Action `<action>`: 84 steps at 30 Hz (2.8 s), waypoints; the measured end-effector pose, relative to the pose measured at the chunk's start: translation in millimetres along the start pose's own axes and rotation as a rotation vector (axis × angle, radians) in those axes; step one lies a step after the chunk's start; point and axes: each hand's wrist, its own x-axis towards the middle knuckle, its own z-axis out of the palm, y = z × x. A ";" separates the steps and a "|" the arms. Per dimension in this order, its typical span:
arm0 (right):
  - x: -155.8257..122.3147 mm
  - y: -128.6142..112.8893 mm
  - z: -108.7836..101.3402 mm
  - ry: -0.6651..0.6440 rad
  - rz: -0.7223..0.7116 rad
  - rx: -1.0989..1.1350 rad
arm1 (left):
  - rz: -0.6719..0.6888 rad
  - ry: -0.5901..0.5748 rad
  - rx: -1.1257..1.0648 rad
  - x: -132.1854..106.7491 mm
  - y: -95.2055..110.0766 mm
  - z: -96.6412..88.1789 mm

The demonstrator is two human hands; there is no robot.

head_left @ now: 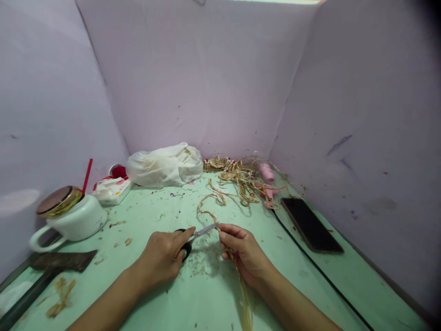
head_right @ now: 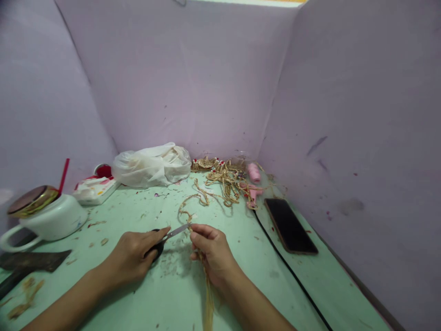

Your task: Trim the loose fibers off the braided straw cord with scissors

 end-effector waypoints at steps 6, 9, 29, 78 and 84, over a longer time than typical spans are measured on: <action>0.0 0.2 1.0 0.004 -0.011 -0.010 | -0.087 0.020 -0.208 2.9 5.5 -8.3; 0.8 0.6 1.6 0.008 -0.014 -0.016 | -0.256 0.077 -0.424 6.7 8.8 -9.5; -12.5 12.7 6.9 -0.363 0.198 -0.213 | -0.855 0.332 -1.782 28.5 24.5 1.5; 4.0 1.1 -1.1 0.051 -0.070 -0.161 | -0.152 0.111 -0.270 4.4 21.4 -16.1; 1.1 -1.9 0.6 0.039 -0.095 -0.130 | -0.016 0.076 -0.062 2.8 15.2 -2.6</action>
